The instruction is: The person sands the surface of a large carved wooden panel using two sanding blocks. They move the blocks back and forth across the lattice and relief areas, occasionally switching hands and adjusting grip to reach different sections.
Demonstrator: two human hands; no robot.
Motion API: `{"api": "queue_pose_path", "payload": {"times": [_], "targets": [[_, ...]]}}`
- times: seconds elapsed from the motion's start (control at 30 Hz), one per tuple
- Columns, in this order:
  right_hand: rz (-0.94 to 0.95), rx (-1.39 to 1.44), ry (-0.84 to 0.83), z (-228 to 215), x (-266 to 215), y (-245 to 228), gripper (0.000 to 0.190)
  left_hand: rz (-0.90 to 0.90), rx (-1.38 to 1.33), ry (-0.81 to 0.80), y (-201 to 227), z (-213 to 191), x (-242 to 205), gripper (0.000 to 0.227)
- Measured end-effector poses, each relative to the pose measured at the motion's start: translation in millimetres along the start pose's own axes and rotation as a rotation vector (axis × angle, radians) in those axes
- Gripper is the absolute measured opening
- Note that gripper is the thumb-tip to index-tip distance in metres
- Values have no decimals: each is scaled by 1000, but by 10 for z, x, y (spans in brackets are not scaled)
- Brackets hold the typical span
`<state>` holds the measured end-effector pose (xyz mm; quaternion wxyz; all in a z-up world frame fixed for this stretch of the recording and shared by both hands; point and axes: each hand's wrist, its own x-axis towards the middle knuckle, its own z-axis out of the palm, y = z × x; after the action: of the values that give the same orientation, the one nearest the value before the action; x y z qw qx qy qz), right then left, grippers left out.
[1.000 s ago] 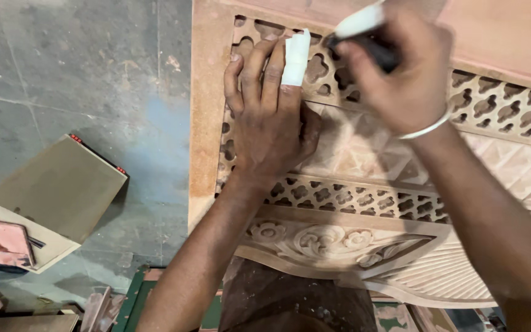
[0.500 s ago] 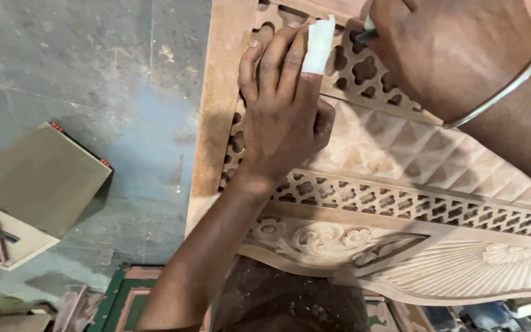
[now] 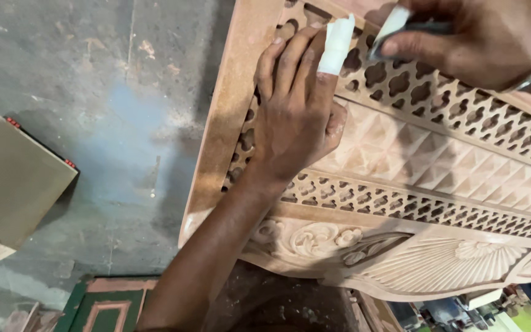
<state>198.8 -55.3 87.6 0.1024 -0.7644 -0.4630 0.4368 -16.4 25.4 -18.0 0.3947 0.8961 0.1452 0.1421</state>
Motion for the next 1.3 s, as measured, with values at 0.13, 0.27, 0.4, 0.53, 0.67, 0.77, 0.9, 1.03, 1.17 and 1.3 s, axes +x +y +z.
{"api": "queue_pose_path", "payload": {"times": [0.13,0.27,0.4,0.53,0.67,0.77,0.9,1.03,1.17,1.3], "targets": [[59,-469,75,65,-67,-82,18,-12,28,53,-62,113,-58,71],[-12,-913,52,172,-52,-245,13,-76,-51,100,-91,133,-115,72],[70,-227,-1,38,-57,-150,18,-35,-143,195,-87,72,-61,76],[-96,-358,231,172,-68,-5,16,-46,-100,169,-71,5,-53,78],[-34,-555,384,520,75,-47,22,-55,-65,143,-52,-16,22,68],[-110,-520,655,707,105,-130,23,-99,-76,82,-24,-57,15,66],[-109,-267,740,744,44,-56,23,-124,-80,50,-24,-82,34,56],[-125,-187,748,883,-1,78,28,-31,-80,151,-40,-49,-5,74],[-150,-420,794,985,40,86,23,7,-64,175,-45,-41,-34,73],[-104,162,810,843,-3,24,16,-4,-54,156,-27,-68,-23,72]]}}
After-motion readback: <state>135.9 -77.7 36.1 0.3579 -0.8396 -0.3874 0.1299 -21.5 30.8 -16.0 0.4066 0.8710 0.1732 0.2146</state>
